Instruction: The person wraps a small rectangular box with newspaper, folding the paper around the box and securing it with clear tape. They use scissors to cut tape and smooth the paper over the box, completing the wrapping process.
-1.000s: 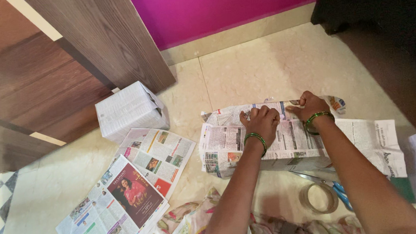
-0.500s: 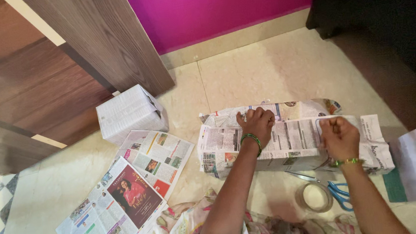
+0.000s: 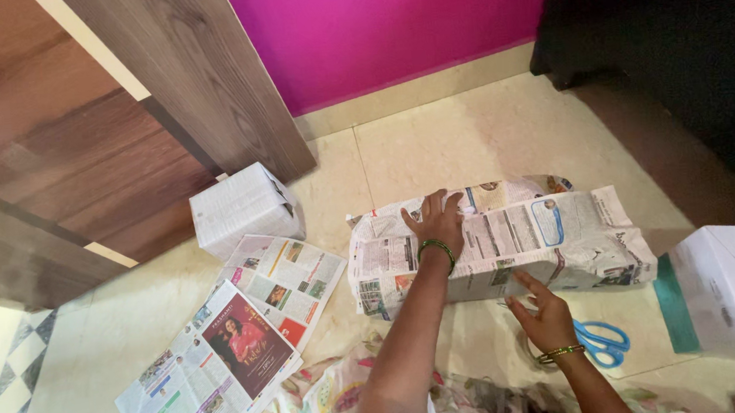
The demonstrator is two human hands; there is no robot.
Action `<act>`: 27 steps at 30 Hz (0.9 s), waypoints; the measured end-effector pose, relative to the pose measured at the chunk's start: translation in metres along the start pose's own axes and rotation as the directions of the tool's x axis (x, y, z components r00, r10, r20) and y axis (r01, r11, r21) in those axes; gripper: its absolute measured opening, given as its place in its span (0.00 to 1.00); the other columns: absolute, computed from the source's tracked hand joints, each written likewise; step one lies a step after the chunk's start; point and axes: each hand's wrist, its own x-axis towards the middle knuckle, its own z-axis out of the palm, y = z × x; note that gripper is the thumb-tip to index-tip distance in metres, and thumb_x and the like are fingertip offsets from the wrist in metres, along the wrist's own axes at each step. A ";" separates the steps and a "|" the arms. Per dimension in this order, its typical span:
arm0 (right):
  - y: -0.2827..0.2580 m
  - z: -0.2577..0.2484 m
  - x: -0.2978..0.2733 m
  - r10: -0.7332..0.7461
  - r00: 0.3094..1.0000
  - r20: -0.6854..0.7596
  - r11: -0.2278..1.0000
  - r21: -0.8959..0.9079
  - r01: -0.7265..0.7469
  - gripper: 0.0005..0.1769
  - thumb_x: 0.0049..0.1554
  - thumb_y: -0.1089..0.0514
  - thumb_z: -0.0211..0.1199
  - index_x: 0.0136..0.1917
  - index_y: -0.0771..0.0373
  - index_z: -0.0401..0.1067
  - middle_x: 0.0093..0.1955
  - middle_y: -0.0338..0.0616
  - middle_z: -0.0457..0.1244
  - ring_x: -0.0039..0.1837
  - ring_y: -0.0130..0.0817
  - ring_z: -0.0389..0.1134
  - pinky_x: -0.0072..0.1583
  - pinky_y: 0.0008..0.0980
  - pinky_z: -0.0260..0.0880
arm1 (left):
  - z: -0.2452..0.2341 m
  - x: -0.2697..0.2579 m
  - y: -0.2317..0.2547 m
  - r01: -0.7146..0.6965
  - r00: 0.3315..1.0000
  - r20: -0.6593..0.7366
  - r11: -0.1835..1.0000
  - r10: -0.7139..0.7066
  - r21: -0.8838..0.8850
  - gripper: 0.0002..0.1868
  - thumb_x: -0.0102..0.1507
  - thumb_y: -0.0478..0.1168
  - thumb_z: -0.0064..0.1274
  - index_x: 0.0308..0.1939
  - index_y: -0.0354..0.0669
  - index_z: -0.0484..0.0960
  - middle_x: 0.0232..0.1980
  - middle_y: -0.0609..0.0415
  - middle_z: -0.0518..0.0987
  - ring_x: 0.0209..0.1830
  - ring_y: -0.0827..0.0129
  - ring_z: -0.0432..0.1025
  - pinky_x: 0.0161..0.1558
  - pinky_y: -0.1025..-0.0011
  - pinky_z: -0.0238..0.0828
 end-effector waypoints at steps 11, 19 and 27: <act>0.013 0.001 0.007 0.028 0.994 0.102 0.993 0.112 -0.040 0.43 0.53 0.57 0.69 0.78 0.57 0.57 0.79 0.42 0.56 0.76 0.36 0.60 0.68 0.44 0.67 | -0.021 0.017 -0.003 -0.022 0.989 0.145 0.953 -0.023 0.303 0.38 0.66 0.58 0.40 0.78 0.58 0.50 0.82 0.54 0.45 0.82 0.59 0.32 0.65 0.20 0.11; 0.017 0.005 0.037 0.058 0.970 0.236 0.958 0.259 -0.120 0.56 0.51 0.60 0.69 0.83 0.52 0.38 0.85 0.39 0.40 0.83 0.39 0.41 0.67 0.46 0.62 | -0.060 0.034 -0.008 0.081 0.933 0.314 0.953 -0.175 0.290 0.47 0.58 0.74 0.46 0.72 0.51 0.65 0.73 0.56 0.68 0.77 0.62 0.58 0.67 0.16 0.10; 0.034 -0.022 0.098 0.169 0.949 0.265 0.922 0.298 -0.247 0.48 0.58 0.51 0.60 0.86 0.49 0.41 0.82 0.47 0.39 0.79 0.40 0.53 0.69 0.42 0.68 | -0.038 0.043 -0.037 0.315 0.874 0.389 0.949 -0.291 0.002 0.46 0.51 0.79 0.47 0.56 0.49 0.83 0.50 0.49 0.86 0.61 0.57 0.75 0.73 0.28 0.28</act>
